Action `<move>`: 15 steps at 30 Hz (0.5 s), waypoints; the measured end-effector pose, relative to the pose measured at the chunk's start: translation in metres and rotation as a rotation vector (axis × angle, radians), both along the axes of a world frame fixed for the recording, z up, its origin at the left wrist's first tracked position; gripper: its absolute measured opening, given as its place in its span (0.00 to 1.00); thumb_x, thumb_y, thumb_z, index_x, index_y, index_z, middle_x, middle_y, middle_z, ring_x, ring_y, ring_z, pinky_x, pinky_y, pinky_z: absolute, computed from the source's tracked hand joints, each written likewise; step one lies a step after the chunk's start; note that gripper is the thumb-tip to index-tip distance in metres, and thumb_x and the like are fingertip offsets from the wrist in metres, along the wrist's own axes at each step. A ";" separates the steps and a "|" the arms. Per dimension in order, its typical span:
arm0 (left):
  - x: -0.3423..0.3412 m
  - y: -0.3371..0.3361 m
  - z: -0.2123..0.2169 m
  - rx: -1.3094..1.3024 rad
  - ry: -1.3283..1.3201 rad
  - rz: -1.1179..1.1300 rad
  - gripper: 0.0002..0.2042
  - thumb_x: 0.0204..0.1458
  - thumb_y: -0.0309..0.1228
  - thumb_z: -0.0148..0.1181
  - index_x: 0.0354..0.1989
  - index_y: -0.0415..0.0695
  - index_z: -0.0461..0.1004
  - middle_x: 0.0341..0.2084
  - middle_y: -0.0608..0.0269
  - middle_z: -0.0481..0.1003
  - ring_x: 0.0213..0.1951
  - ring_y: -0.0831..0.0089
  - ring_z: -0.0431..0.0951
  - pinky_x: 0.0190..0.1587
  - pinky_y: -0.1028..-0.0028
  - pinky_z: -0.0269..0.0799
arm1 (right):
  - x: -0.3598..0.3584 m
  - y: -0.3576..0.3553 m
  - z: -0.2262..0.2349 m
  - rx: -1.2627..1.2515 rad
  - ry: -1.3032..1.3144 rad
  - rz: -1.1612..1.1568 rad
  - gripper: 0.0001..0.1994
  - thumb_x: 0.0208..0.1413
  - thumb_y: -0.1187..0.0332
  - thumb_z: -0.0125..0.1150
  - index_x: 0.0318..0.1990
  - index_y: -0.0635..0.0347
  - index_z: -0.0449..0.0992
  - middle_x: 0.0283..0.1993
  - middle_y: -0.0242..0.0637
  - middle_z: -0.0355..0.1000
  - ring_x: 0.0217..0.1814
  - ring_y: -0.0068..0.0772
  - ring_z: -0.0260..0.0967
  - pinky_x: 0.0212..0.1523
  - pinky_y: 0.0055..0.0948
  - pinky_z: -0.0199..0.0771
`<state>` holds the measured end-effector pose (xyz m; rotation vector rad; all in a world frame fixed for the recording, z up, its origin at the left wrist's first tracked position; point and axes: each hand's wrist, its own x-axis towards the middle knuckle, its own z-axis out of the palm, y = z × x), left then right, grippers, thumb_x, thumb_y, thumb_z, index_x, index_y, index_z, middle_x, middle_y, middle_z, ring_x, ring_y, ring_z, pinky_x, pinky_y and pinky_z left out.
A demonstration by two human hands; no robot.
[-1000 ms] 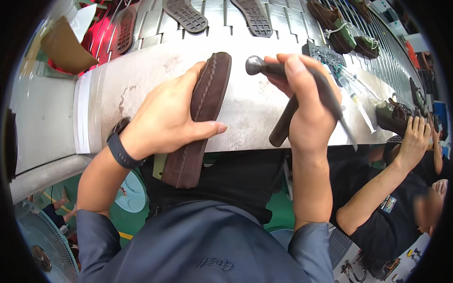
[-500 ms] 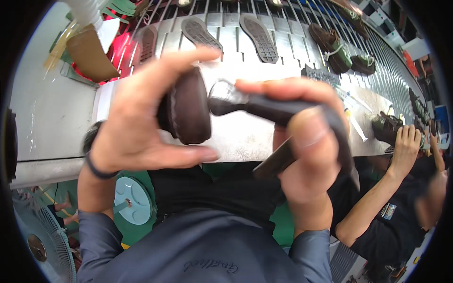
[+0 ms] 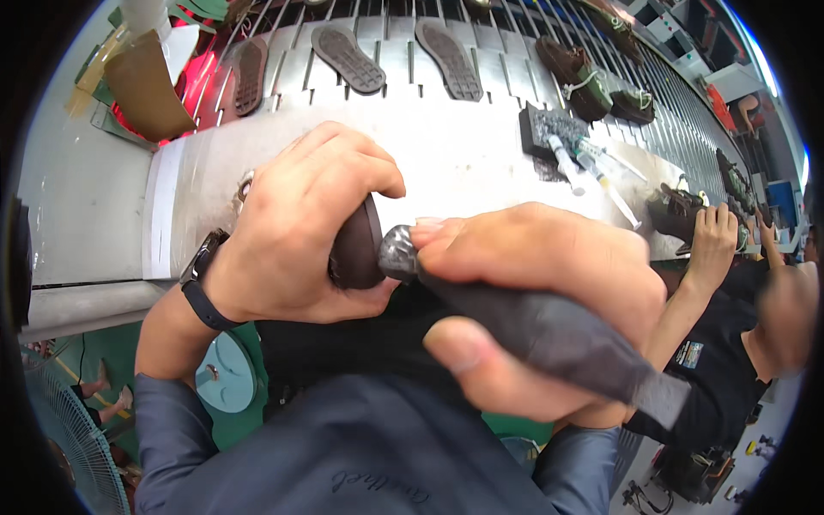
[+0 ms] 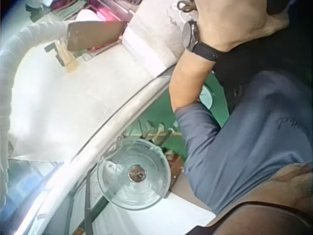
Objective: The person attaches soles to shoe uppers by pressing them together by hand and tapping along the edges with a hammer.
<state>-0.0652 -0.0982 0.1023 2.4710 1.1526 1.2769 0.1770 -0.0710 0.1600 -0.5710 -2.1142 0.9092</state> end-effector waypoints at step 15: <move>-0.009 -0.049 -0.071 -0.206 0.631 -0.119 0.45 0.29 0.56 0.78 0.61 0.53 0.72 0.63 0.57 0.73 0.68 0.57 0.70 0.74 0.31 0.50 | 0.053 -0.111 -0.126 -0.433 0.014 -0.144 0.14 0.52 0.70 0.75 0.47 0.64 0.85 0.44 0.41 0.86 0.42 0.45 0.87 0.45 0.33 0.88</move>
